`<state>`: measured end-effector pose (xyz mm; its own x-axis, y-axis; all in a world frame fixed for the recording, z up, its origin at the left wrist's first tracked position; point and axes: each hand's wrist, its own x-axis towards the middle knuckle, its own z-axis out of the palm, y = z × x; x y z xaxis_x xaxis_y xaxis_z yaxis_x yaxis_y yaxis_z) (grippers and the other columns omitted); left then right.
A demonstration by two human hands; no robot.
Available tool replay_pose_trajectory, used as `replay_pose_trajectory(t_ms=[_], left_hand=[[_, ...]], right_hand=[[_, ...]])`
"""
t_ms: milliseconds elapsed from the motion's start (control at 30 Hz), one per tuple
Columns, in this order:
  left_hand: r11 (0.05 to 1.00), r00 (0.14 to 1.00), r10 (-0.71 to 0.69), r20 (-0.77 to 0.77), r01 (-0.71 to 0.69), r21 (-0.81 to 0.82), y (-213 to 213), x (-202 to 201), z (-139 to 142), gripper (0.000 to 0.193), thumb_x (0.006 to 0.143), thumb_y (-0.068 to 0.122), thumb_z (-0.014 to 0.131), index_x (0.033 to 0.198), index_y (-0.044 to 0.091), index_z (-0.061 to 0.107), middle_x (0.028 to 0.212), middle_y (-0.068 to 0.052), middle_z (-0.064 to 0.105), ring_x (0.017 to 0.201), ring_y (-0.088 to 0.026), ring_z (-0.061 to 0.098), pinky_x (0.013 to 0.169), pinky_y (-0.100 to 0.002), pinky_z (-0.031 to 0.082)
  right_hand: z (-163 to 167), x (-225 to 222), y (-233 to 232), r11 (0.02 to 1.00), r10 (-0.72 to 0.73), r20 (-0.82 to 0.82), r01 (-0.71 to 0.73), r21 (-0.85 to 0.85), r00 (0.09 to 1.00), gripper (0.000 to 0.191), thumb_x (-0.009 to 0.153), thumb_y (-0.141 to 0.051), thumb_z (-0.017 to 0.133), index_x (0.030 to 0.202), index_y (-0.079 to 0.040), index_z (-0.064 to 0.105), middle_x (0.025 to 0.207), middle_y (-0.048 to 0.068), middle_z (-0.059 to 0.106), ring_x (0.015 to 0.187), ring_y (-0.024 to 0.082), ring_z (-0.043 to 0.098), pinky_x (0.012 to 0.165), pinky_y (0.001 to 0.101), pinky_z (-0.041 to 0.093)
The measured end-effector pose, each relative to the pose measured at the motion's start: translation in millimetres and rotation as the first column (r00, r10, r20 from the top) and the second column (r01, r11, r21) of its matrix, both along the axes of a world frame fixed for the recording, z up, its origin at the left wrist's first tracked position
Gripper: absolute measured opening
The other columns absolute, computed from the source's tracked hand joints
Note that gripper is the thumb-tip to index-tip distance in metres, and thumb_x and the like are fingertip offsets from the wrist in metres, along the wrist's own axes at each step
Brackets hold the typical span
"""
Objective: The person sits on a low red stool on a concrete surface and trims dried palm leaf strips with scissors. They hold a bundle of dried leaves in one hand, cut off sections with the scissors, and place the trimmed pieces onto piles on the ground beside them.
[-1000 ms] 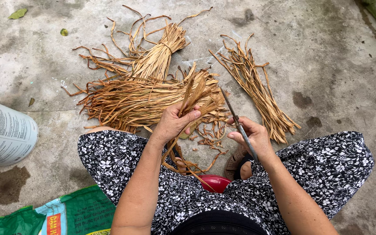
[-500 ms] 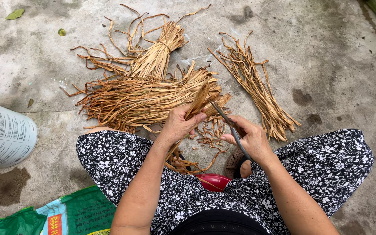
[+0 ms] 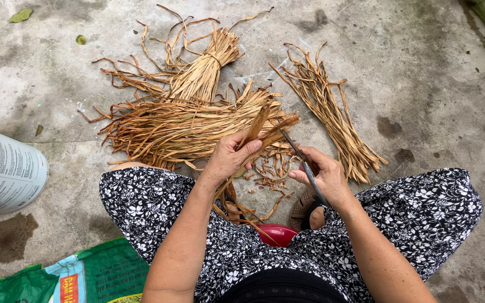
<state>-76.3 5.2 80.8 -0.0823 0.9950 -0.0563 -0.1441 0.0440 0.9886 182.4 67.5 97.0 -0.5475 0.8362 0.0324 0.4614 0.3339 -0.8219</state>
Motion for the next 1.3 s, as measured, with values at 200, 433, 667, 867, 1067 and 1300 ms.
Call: replay_pose_trajectory(t_ms=[200, 433, 667, 867, 1067, 1300], left_hand=[[1.0, 0.996, -0.013, -0.092, 0.015, 0.019, -0.4, -2.4, -0.9, 0.034, 0.094, 0.027, 0.074, 0.12, 0.006, 0.075, 0.077, 0.003, 0.064, 0.055, -0.003, 0.053, 0.046, -0.02, 0.048], [1.0, 0.997, -0.012, -0.083, 0.01, -0.029, -1.7, -2.8, 2.5, 0.036, 0.095, 0.03, 0.072, 0.122, 0.008, 0.075, 0.077, 0.005, 0.064, 0.054, -0.002, 0.052, 0.047, -0.02, 0.047], [0.999, 0.99, -0.026, -0.136, 0.023, -0.027, -5.7, -1.1, 7.7, 0.037, 0.1, 0.039, 0.063, 0.112, 0.006, 0.075, 0.067, 0.005, 0.059, 0.05, -0.002, 0.048, 0.043, -0.02, 0.041], [0.997, 0.951, -0.006, -0.308, -0.019, -0.079, -5.4, 0.3, 7.6, 0.046, 0.1, 0.047, 0.057, 0.098, 0.004, 0.074, 0.063, 0.001, 0.059, 0.048, -0.007, 0.052, 0.042, -0.025, 0.043], [0.992, 0.802, 0.016, -0.597, 0.061, 0.109, -8.8, 7.9, 7.4, 0.04, 0.1, 0.046, 0.06, 0.106, 0.009, 0.076, 0.07, -0.005, 0.066, 0.063, -0.014, 0.062, 0.058, -0.034, 0.05], [0.994, 0.866, -0.101, -0.49, 0.103, -0.023, -9.5, 10.0, 4.7, 0.04, 0.097, 0.045, 0.059, 0.115, 0.014, 0.074, 0.07, -0.004, 0.068, 0.061, -0.012, 0.064, 0.056, -0.033, 0.052]], right_hand=[[-0.7, 2.9, 0.7, 0.999, 0.04, -0.097, -0.038, 0.021, 0.994, 0.055, 0.078, -0.032, 0.087, 0.123, -0.008, 0.069, 0.097, -0.005, 0.073, 0.085, 0.004, 0.064, 0.074, 0.0227, 0.054], [-8.5, 6.0, 0.4, 0.986, -0.087, -0.036, 0.081, -0.143, 0.996, 0.047, 0.077, -0.03, 0.09, 0.118, -0.009, 0.076, 0.07, -0.002, 0.056, 0.059, 0.005, 0.043, 0.051, 0.0225, 0.034], [11.4, 8.0, -0.9, 0.999, 0.03, -0.08, -0.032, -0.028, 0.996, 0.05, 0.077, -0.033, 0.087, 0.119, -0.011, 0.071, 0.071, -0.004, 0.058, 0.061, 0.004, 0.053, 0.055, 0.0229, 0.044], [19.5, 3.8, -4.2, 0.993, 0.078, 0.064, -0.084, 0.086, 0.995, 0.061, 0.075, -0.041, 0.086, 0.124, -0.009, 0.069, 0.099, 0.002, 0.075, 0.084, 0.01, 0.069, 0.076, 0.0282, 0.055], [21.4, 2.2, -2.9, 1.0, 0.021, 0.075, -0.021, 0.007, 0.997, 0.064, 0.073, -0.045, 0.086, 0.125, -0.011, 0.069, 0.093, 0.001, 0.076, 0.08, 0.009, 0.069, 0.074, 0.0278, 0.055], [11.4, 5.0, -3.5, 0.999, -0.04, 0.113, 0.038, 0.022, 0.993, 0.058, 0.071, -0.036, 0.092, 0.12, -0.011, 0.075, 0.068, 0.002, 0.06, 0.061, 0.009, 0.049, 0.056, 0.0263, 0.042]])
